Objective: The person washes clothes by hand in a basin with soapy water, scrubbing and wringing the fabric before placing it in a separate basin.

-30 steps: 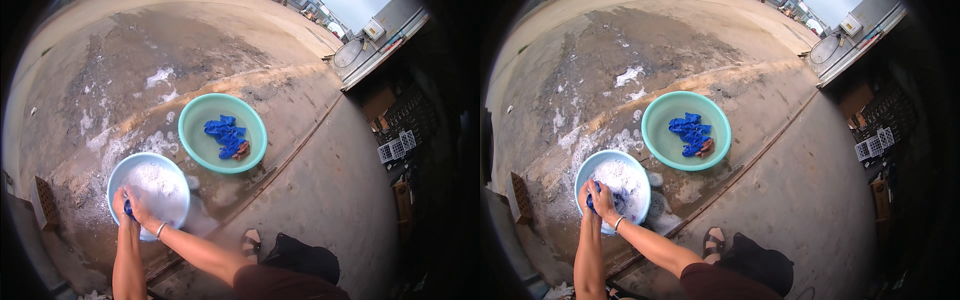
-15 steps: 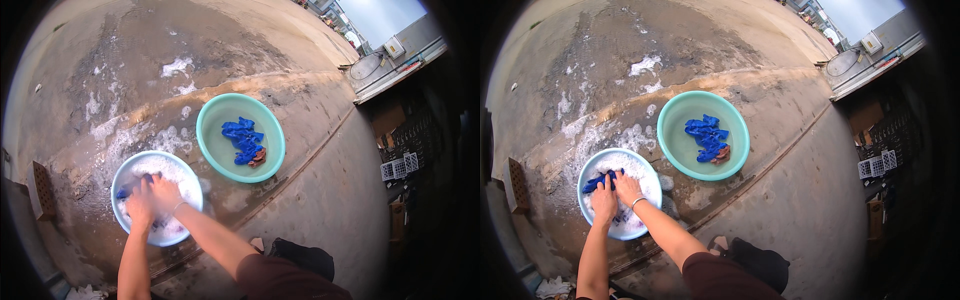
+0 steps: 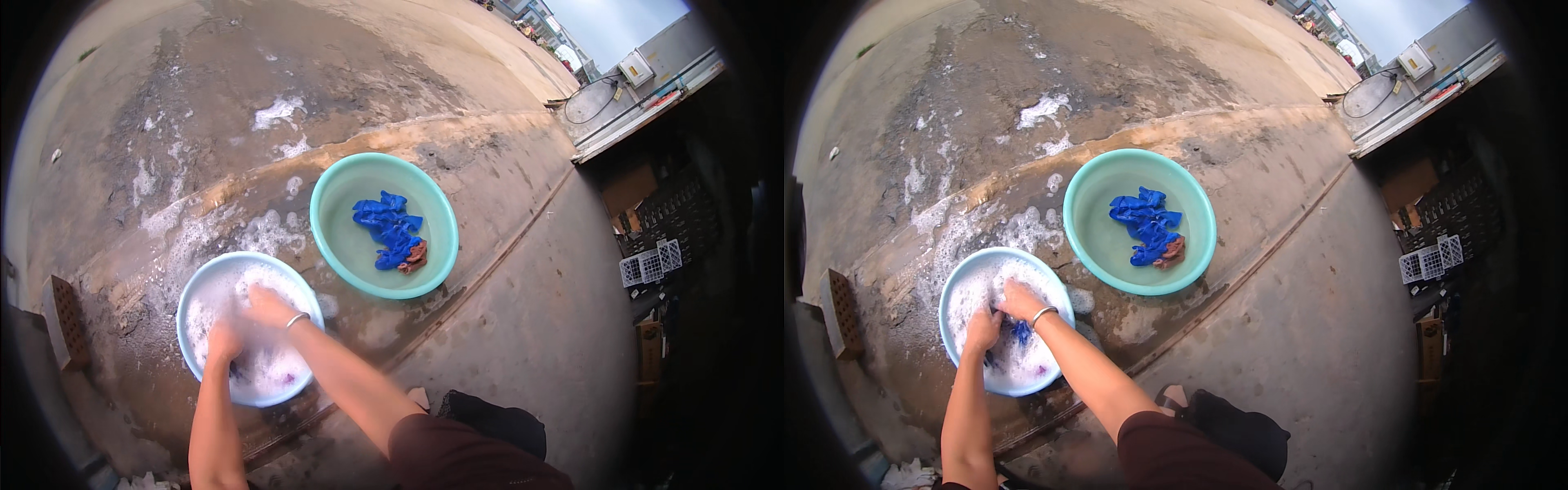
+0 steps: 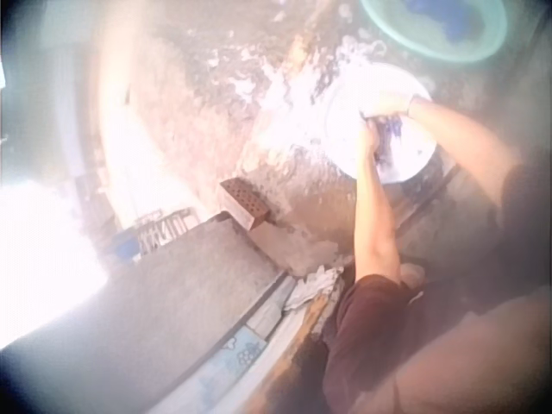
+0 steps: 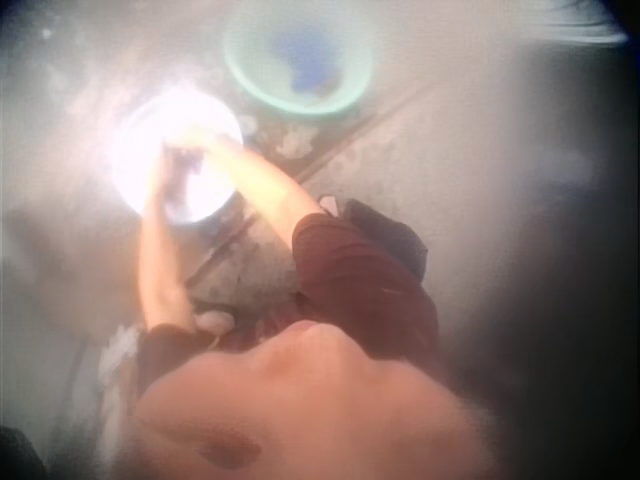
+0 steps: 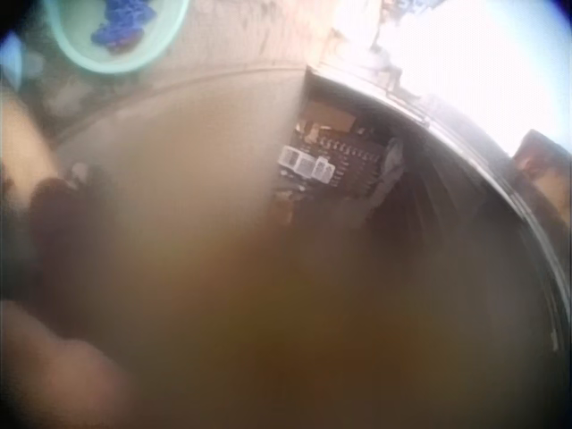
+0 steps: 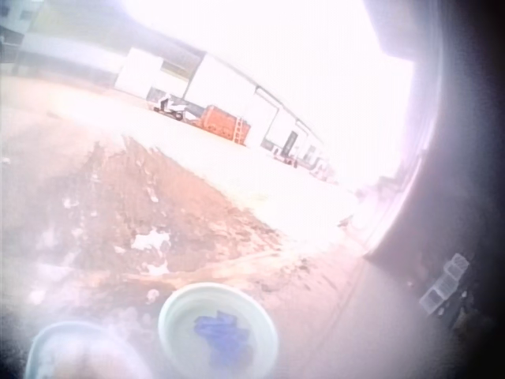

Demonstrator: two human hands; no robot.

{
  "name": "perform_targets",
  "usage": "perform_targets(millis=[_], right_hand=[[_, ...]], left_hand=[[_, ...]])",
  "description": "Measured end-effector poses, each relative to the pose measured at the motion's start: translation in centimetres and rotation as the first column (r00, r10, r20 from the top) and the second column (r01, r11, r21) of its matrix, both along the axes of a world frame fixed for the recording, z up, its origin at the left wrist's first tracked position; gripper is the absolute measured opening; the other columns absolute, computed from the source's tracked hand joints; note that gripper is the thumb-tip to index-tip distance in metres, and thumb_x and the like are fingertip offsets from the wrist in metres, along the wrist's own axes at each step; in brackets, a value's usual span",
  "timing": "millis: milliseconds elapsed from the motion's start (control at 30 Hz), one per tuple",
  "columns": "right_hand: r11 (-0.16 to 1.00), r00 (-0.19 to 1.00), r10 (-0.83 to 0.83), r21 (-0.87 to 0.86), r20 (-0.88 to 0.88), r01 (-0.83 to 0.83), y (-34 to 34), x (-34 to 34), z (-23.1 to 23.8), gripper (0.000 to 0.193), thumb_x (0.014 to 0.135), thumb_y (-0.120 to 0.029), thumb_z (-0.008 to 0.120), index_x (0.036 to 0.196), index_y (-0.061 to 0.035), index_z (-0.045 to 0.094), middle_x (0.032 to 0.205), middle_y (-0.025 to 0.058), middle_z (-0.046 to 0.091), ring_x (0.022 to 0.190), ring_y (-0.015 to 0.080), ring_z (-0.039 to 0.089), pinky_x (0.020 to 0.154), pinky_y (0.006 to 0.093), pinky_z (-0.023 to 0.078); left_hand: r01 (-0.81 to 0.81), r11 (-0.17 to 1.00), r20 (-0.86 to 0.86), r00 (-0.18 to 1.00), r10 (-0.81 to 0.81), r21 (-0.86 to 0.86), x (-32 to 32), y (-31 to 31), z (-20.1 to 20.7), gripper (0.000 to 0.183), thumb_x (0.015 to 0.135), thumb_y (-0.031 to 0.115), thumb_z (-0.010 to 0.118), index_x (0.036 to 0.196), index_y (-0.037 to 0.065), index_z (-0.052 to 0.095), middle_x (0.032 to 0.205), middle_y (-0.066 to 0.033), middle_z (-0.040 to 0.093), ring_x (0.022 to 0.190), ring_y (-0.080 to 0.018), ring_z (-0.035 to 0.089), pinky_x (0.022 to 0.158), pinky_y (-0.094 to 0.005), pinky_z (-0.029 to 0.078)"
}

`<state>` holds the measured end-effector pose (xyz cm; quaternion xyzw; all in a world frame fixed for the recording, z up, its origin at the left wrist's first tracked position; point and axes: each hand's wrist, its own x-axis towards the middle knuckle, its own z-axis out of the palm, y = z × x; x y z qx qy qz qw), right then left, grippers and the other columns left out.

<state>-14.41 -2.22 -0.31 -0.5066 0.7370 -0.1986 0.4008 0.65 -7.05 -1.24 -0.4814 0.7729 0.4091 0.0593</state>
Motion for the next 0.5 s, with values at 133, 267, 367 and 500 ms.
perform_targets(millis=[133,267,367,500], right_hand=[[0.968,0.974,-0.143,-0.231,-0.175,0.101,1.4,0.1,-0.5,0.03,0.079,-0.011,0.062,0.105,0.0027,0.055,0.1,0.0251,0.06,0.093,0.043,0.057,0.082,0.0498,0.046],[0.787,0.957,-0.24,-0.544,0.164,0.29,2.1,2.1,3.1,0.029,0.083,-0.006,0.061,0.109,0.0026,0.055,0.117,0.0207,0.055,0.108,0.0379,0.054,0.095,0.0441,0.043],[0.731,0.716,-0.105,-0.435,0.69,0.526,1.6,5.2,2.3,0.035,0.088,-0.008,0.058,0.12,0.0031,0.048,0.115,0.0179,0.054,0.111,0.0308,0.054,0.101,0.0384,0.039],[0.885,0.985,-0.105,-0.439,0.141,0.157,3.6,10.4,12.6,0.032,0.093,-0.019,0.049,0.121,-0.0042,0.043,0.109,0.0135,0.054,0.102,0.0279,0.055,0.096,0.0395,0.04]], left_hand=[[-0.404,0.781,-0.41,0.683,0.604,0.476,1.7,-1.5,-2.8,0.061,0.092,0.026,0.057,0.145,0.01,0.031,0.096,-0.0074,0.053,0.082,-0.0253,0.053,0.087,-0.0413,0.047],[-0.275,0.293,-0.196,0.332,0.923,0.916,0.1,0.6,5.5,0.056,0.095,0.044,0.053,0.14,0.016,0.037,0.095,-0.0057,0.053,0.093,-0.0239,0.055,0.093,-0.0469,0.045],[0.128,0.199,-0.225,0.24,0.944,0.972,0.5,-0.6,3.6,0.047,0.095,0.05,0.051,0.128,0.017,0.05,0.108,-0.0095,0.06,0.107,-0.0292,0.056,0.097,-0.051,0.044],[-0.016,0.227,-0.215,0.271,0.938,0.974,3.7,-3.0,3.8,0.046,0.09,0.051,0.059,0.1,0.006,0.059,0.081,-0.015,0.064,0.072,-0.0315,0.065,0.066,-0.0455,0.055]])
